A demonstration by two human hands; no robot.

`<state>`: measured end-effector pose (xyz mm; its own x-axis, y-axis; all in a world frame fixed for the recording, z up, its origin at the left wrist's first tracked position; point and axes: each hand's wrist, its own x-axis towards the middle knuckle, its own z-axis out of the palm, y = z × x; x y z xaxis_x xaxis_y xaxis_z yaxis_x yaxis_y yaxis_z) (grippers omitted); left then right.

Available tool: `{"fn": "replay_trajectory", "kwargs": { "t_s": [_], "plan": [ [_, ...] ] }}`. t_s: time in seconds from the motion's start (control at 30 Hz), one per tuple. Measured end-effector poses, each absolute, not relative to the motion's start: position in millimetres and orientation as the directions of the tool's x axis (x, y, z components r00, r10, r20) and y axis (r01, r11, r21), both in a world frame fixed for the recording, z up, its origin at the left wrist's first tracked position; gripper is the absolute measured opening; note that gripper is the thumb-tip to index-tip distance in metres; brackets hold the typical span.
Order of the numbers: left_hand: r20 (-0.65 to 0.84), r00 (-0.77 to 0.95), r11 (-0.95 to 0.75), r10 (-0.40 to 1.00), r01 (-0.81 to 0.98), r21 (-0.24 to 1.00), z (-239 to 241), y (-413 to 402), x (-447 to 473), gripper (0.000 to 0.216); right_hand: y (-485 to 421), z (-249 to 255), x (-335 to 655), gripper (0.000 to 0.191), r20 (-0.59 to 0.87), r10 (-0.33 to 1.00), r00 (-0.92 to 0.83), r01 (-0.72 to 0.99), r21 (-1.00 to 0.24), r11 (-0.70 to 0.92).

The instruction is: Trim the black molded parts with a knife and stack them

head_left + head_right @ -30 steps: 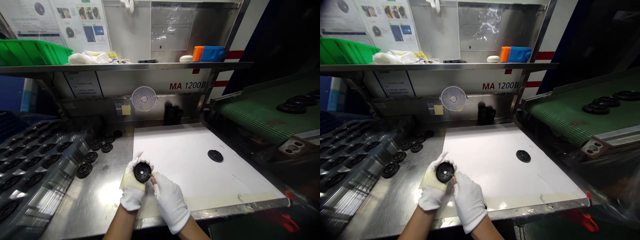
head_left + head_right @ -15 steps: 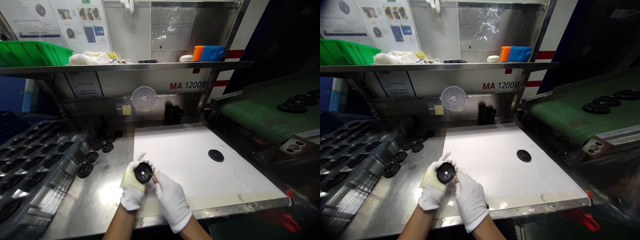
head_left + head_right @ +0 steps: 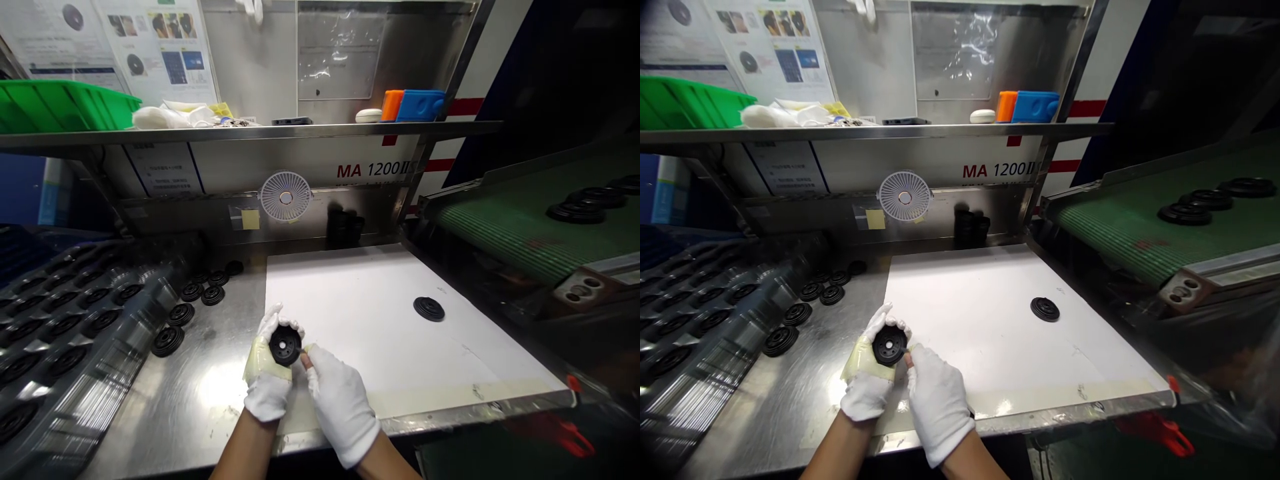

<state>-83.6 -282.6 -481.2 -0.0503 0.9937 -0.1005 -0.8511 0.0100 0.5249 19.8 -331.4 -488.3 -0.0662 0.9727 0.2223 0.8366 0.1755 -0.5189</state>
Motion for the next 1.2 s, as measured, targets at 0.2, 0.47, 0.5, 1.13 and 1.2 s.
{"fn": "replay_trajectory", "kwargs": {
  "t_s": [0.2, 0.47, 0.5, 1.13, 1.2],
  "plan": [
    [-0.133, -0.051, 0.024, 0.99, -0.861, 0.508, -474.1, -283.4, -81.3, 0.03, -329.7, -485.1, 23.9, 0.021, 0.231, 0.971, -0.057, 0.854, -0.493, 0.167],
    [-0.1, -0.104, -0.045, 0.99, -0.881, 0.471, -482.8, -277.8, -78.7, 0.033, -335.2, -488.8, 13.4, 0.018, 0.21, 0.976, -0.064, 0.833, -0.528, 0.168],
    [-0.1, -0.119, -0.057, 0.988, -0.876, 0.479, -481.9, -277.9, -79.2, 0.035, -335.9, -488.4, 12.1, 0.018, 0.208, 0.975, -0.075, 0.832, -0.526, 0.176],
    [-0.153, -0.074, 0.002, 0.985, -0.896, 0.443, -474.3, -278.5, -78.0, 0.025, -335.2, -486.2, 15.8, 0.019, 0.253, 0.965, -0.065, 0.805, -0.558, 0.201],
    [-0.148, -0.085, -0.004, 0.985, -0.88, 0.474, -472.1, -280.8, -78.2, 0.024, -333.4, -485.3, 18.7, 0.021, 0.26, 0.965, -0.041, 0.823, -0.539, 0.18]
  ]
}}
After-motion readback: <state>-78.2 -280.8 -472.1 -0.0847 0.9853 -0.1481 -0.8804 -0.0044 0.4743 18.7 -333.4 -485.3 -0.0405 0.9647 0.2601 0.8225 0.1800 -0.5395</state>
